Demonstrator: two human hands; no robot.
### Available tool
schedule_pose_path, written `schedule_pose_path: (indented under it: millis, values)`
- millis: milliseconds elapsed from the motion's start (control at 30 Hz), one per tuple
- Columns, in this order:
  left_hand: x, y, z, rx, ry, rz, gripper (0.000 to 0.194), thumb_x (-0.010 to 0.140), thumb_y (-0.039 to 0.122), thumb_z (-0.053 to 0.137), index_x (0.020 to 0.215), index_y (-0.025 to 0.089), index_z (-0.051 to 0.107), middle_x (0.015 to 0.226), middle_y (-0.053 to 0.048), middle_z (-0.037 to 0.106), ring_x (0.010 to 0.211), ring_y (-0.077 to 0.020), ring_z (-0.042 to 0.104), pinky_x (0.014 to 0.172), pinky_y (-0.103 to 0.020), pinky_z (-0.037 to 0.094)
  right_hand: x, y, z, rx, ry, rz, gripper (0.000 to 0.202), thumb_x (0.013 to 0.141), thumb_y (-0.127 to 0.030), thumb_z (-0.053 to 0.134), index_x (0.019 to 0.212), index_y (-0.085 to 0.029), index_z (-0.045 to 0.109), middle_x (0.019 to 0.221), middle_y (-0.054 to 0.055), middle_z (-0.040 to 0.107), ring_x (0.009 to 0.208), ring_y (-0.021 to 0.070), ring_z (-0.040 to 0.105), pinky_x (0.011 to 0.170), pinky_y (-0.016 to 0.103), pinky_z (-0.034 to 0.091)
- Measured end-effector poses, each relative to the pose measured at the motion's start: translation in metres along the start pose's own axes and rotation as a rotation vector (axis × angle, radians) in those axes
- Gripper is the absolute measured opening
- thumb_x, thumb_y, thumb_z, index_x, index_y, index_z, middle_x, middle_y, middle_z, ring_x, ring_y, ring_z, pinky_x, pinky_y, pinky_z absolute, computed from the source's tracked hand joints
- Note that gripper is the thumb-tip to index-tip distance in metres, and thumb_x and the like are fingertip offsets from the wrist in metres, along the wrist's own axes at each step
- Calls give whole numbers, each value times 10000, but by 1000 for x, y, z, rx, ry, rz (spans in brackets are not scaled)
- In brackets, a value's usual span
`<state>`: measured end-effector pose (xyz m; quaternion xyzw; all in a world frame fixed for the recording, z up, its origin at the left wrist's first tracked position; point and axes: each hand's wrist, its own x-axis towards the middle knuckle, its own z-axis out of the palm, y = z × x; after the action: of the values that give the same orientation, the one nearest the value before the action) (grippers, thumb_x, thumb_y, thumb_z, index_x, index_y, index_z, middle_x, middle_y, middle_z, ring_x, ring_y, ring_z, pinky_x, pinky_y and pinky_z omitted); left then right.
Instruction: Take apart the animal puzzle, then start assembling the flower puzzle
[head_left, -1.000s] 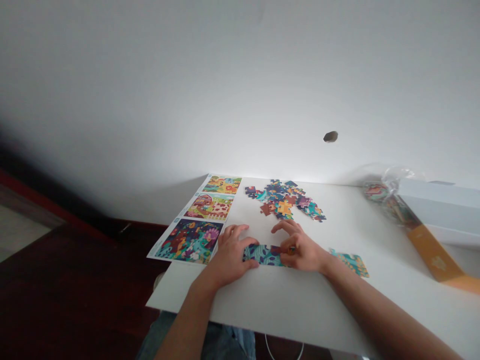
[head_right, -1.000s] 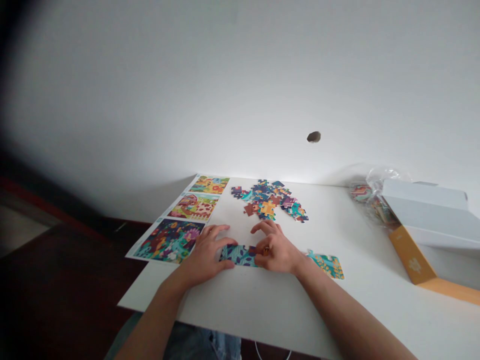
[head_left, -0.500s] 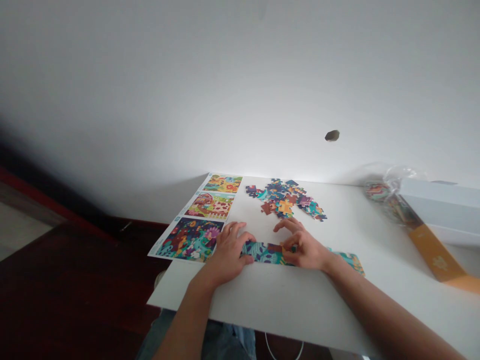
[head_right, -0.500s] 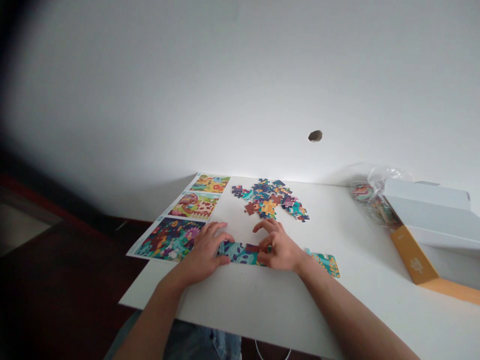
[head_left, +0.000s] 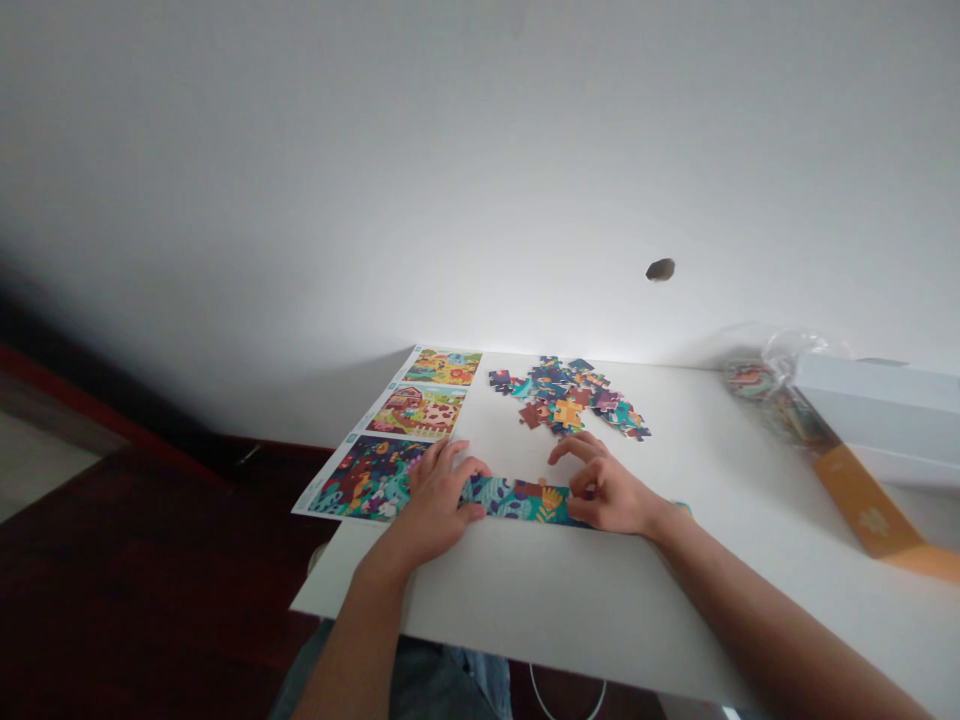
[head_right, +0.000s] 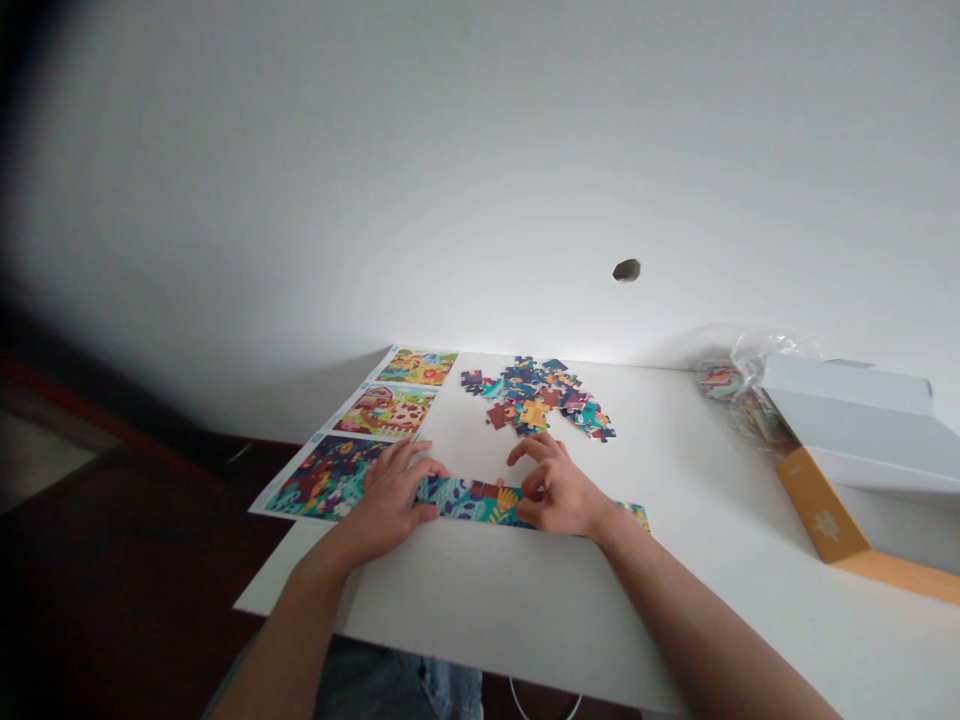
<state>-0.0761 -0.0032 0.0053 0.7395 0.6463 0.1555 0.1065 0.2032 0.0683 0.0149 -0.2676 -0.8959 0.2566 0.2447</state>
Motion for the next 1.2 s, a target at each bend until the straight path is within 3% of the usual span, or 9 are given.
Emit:
schedule_pose_path:
  millis: [200, 433, 733, 867, 933, 1000, 1067, 1133, 1200]
  values:
    - [0, -4, 2, 3, 5, 13, 358, 721, 223, 682, 1062, 315, 624, 1412, -63, 414, 1368, -343, 244, 1073, -608, 241, -3, 4, -20, 43, -108, -30, 212, 699, -164, 724, 505, -193, 646, 1104, 37, 632, 1164, 273, 462, 953, 448, 402]
    - [2, -8, 4, 2, 14, 32, 360, 717, 235, 681, 1064, 310, 626, 1398, -64, 428, 1359, -344, 269, 1084, -588, 240, -9, 15, -37, 25, -195, 22, 203, 614, -63, 688, 469, -195, 632, 1150, 19, 636, 1168, 265, 470, 984, 450, 393]
    - [1, -10, 2, 3, 32, 34, 329, 725, 257, 678, 1050, 291, 634, 1372, -66, 448, 1337, -338, 298, 1102, -555, 244, -16, 26, -45, -47, -208, 95, 228, 628, -139, 717, 437, -168, 596, 1146, 49, 622, 1110, 260, 494, 966, 435, 391]
    - [0, -9, 0, -3, 45, 47, 322, 722, 244, 672, 1038, 288, 629, 1361, -58, 466, 1328, -328, 312, 1104, -539, 251, -15, 27, -41, -73, -158, 79, 237, 650, -116, 678, 443, -166, 574, 992, 66, 664, 965, 232, 559, 873, 378, 431]
    - [1, -7, -1, -7, 56, 51, 319, 716, 235, 670, 1029, 283, 628, 1364, -56, 471, 1325, -326, 317, 1105, -529, 257, -14, 24, -38, -87, -142, 86, 155, 705, -127, 642, 556, -171, 642, 872, 62, 671, 839, 196, 584, 796, 338, 438]
    - [1, -6, -2, -10, 60, 54, 304, 711, 230, 671, 1009, 273, 628, 1377, -53, 471, 1328, -327, 315, 1108, -525, 255, -12, 19, -36, -125, -147, 111, 65, 754, -209, 660, 789, -186, 710, 795, 38, 665, 770, 183, 587, 774, 331, 422]
    - [1, -4, -3, -16, 61, 55, 287, 708, 231, 669, 989, 264, 626, 1384, -48, 478, 1330, -328, 315, 1111, -524, 252, -10, 14, -35, -178, -168, 138, 263, 739, -326, 721, 978, -217, 697, 778, 16, 658, 773, 193, 588, 799, 347, 397]
    - [1, -3, -4, -27, 65, 56, 276, 705, 227, 664, 975, 257, 620, 1370, -45, 501, 1330, -328, 319, 1113, -524, 252, -8, 11, -33, -212, -184, 149, 358, 702, -382, 761, 1016, -231, 679, 787, 8, 650, 793, 202, 587, 821, 359, 372]
    - [1, -2, -5, -38, 72, 61, 273, 699, 216, 657, 966, 252, 612, 1354, -43, 521, 1330, -328, 322, 1113, -525, 253, -8, 10, -31, -222, -200, 139, 315, 696, -373, 767, 961, -227, 681, 812, 12, 645, 803, 200, 584, 827, 358, 357]
